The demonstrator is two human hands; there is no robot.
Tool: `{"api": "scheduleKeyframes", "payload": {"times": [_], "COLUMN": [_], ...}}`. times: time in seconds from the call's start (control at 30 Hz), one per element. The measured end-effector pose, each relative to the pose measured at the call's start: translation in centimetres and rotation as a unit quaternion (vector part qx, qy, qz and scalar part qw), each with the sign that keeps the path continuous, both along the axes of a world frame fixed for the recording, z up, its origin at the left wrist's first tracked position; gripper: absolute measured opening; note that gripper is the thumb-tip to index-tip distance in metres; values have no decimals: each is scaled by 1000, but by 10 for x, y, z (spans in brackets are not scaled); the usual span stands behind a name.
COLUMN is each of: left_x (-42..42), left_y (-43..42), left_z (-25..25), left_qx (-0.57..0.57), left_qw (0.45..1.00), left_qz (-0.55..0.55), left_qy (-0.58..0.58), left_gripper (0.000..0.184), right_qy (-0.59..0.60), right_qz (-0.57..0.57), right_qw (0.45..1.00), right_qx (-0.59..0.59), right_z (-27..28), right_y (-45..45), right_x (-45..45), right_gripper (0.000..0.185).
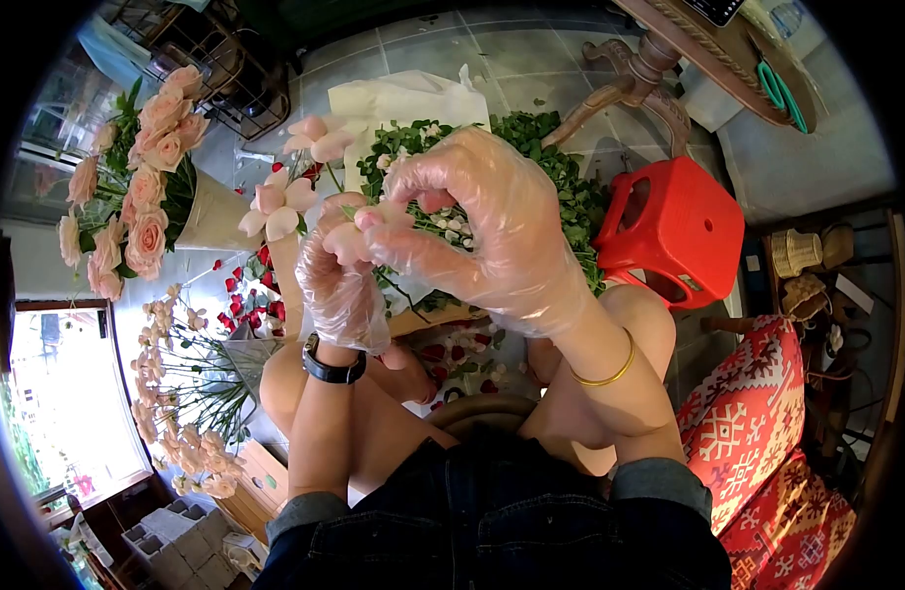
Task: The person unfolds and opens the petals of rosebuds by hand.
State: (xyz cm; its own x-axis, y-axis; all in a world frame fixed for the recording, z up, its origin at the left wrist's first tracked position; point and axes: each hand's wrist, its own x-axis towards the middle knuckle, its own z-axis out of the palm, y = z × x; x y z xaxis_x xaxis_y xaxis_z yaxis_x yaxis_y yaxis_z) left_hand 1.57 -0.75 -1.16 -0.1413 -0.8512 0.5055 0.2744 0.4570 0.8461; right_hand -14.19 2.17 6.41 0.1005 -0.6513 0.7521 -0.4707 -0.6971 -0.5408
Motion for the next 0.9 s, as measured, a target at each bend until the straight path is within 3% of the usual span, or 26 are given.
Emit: {"api": "scheduleKeyframes", "payload": {"times": [0.1, 0.2, 0.3, 0.4, 0.47, 0.8, 0.9], "left_x": [0, 3, 2, 3, -1, 2, 6], "left_y": [1, -4, -12, 0, -3, -6, -7], "left_z": [3, -4, -10, 5, 8, 2, -4], "left_qx": [19, 21, -122, 19, -38, -53, -42], "left_qw": [1000, 997, 990, 992, 997, 995, 996], "left_qz": [1, 19, 19, 35, 21, 21, -43], "left_qy": [-1, -78, -68, -120, -63, -78, -65], "left_gripper": [18, 18, 19, 20, 24, 27, 29], "right_qy": [-35, -39, 12, 36, 43, -11, -32], "right_qz": [-18, -14, -36, -55, -51, -38, -44], "right_qw": [998, 997, 997, 997, 997, 995, 993], "right_qx": [41, 68, 60, 44, 29, 96, 108], "right_z": [3, 3, 2, 4, 5, 5, 3], "right_y": [1, 1, 1, 1, 1, 3, 4], "right_x": [6, 7, 4, 3, 3, 0, 1], "right_gripper": [26, 24, 20, 18, 17, 13, 13]}}
